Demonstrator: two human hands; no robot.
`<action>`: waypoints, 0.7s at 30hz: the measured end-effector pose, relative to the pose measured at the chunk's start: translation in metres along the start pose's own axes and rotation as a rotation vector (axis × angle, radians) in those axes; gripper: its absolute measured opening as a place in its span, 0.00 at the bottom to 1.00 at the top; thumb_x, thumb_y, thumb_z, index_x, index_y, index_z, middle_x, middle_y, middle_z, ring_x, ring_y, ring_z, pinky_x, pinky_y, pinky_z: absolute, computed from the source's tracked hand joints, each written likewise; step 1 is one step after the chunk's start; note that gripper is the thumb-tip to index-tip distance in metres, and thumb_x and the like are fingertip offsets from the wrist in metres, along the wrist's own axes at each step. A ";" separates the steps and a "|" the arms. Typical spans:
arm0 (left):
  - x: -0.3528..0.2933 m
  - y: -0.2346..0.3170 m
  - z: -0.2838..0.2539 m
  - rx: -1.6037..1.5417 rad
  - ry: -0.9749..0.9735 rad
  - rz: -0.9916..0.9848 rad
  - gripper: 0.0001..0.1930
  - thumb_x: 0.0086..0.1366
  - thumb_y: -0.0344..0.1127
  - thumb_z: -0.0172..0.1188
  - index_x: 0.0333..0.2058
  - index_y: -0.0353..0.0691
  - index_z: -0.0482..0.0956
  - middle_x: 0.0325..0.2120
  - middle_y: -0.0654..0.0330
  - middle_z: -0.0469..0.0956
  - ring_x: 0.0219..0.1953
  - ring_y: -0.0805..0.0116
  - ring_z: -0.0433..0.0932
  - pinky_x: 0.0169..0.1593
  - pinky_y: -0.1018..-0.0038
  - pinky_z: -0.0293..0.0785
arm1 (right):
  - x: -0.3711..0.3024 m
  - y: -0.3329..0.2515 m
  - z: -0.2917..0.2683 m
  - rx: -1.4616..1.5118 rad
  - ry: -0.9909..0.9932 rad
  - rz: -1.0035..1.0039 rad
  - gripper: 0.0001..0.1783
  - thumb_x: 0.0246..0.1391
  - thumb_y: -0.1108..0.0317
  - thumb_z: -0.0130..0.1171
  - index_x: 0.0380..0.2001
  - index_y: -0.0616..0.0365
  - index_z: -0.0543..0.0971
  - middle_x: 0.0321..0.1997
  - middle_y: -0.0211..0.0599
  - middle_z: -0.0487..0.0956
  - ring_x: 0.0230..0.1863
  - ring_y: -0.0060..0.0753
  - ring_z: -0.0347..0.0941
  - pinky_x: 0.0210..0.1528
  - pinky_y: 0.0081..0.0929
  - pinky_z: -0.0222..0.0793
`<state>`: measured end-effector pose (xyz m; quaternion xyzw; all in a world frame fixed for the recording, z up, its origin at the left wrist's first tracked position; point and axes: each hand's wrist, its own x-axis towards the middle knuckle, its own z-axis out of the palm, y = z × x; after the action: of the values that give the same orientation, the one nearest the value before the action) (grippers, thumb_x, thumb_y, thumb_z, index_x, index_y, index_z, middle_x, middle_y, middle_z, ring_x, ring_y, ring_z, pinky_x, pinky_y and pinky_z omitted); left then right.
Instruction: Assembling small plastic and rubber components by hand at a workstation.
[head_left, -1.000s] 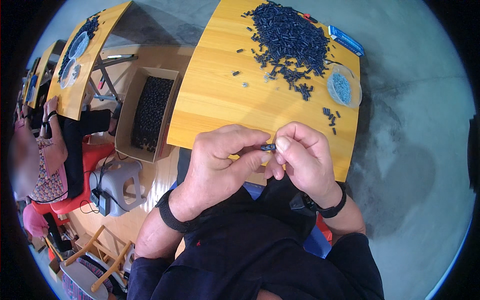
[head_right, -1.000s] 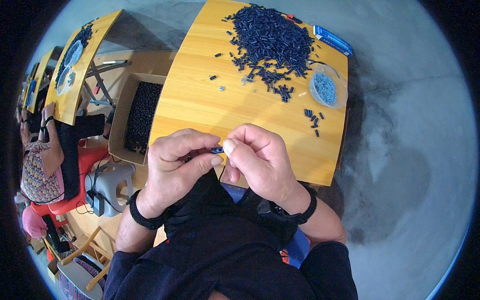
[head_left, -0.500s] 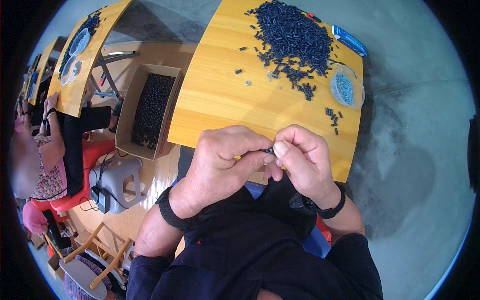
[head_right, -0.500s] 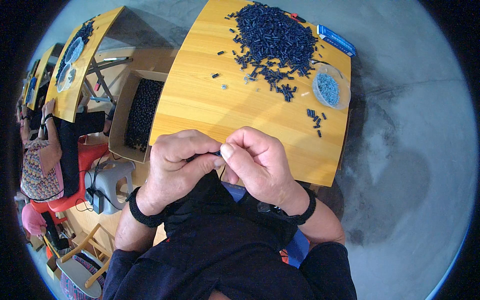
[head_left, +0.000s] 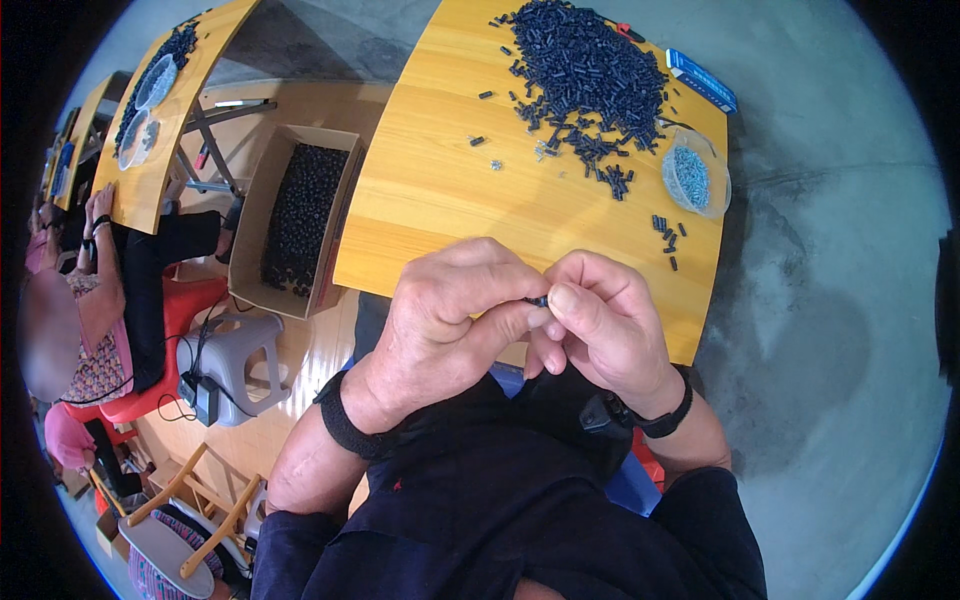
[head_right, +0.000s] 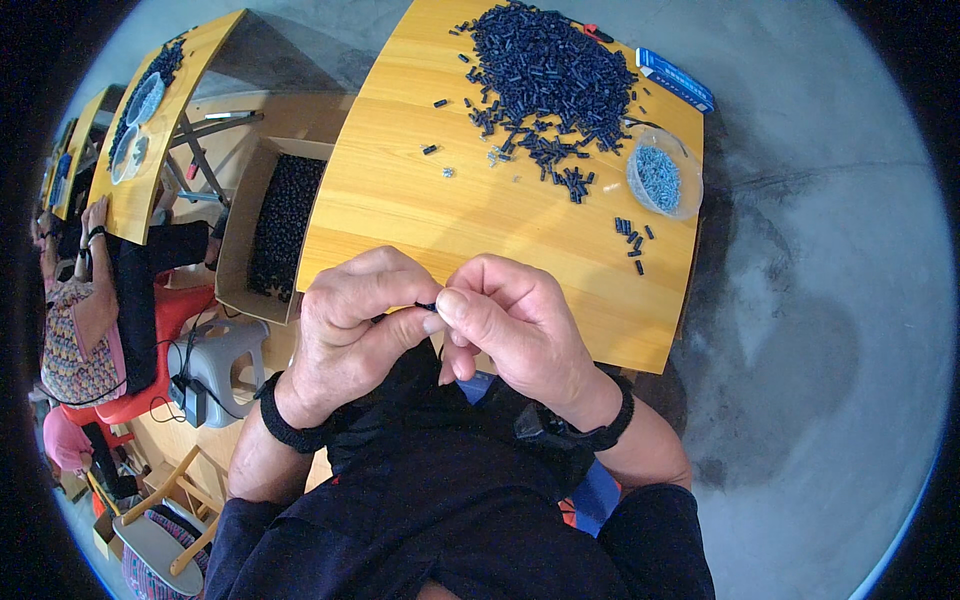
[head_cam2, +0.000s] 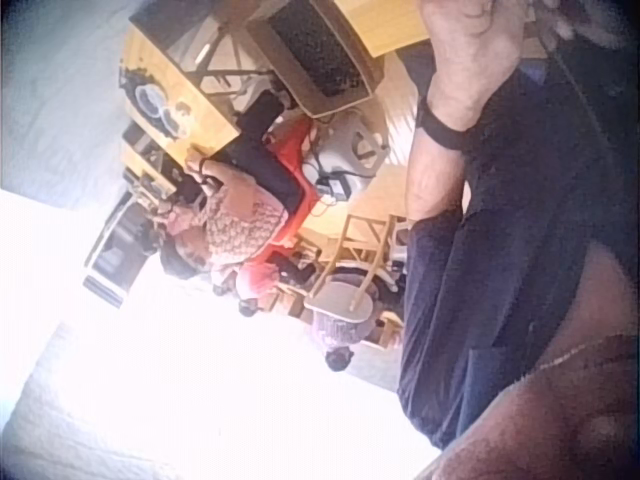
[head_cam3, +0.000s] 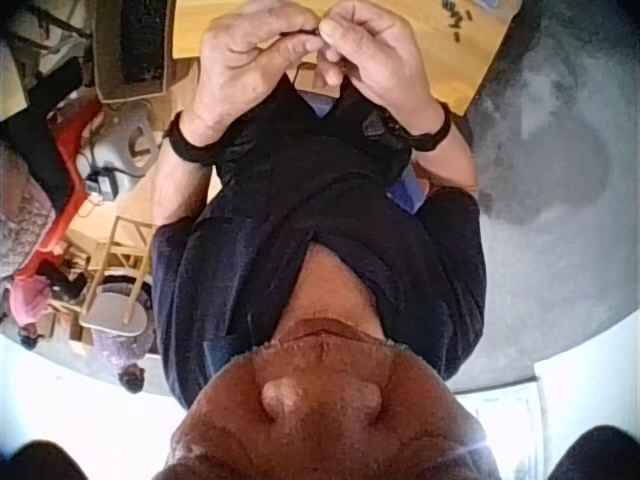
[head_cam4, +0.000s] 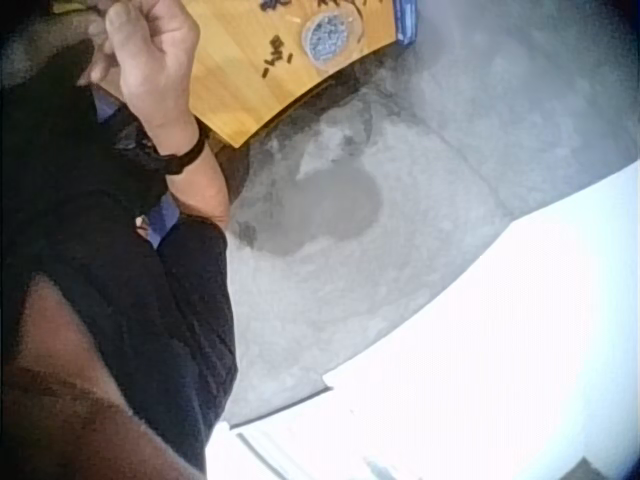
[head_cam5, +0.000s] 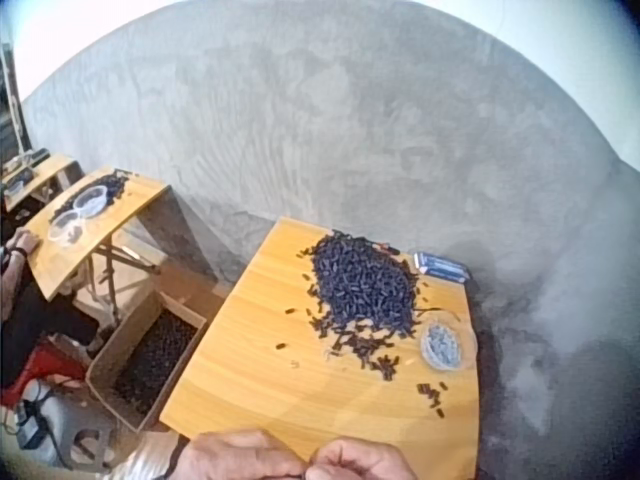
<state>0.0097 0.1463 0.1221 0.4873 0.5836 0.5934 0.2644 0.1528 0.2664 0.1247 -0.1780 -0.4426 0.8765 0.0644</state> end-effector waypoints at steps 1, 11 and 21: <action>0.001 -0.001 -0.001 0.030 -0.003 0.062 0.08 0.51 0.24 0.66 0.32 0.39 0.83 0.25 0.61 0.78 0.29 0.67 0.75 0.35 0.71 0.68 | 0.000 -0.001 0.000 0.000 0.000 0.001 0.13 0.64 0.62 0.51 0.32 0.63 0.72 0.23 0.31 0.73 0.20 0.18 0.70 0.28 0.25 0.76; 0.001 -0.004 0.001 0.061 -0.011 0.096 0.08 0.51 0.29 0.67 0.32 0.41 0.83 0.30 0.62 0.75 0.37 0.63 0.71 0.43 0.68 0.65 | 0.005 0.002 -0.007 -0.005 -0.169 0.151 0.22 0.64 0.53 0.46 0.30 0.63 0.73 0.24 0.35 0.74 0.22 0.26 0.75 0.25 0.23 0.73; 0.000 0.000 0.002 0.001 -0.132 0.066 0.07 0.52 0.30 0.69 0.30 0.38 0.83 0.39 0.58 0.78 0.57 0.48 0.69 0.56 0.58 0.66 | 0.001 0.015 -0.009 -0.065 -0.189 0.180 0.24 0.64 0.54 0.43 0.20 0.61 0.70 0.18 0.34 0.71 0.17 0.28 0.71 0.22 0.23 0.67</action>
<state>0.0112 0.1473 0.1221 0.5445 0.5489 0.5680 0.2820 0.1563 0.2643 0.1076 -0.1355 -0.4570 0.8769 -0.0622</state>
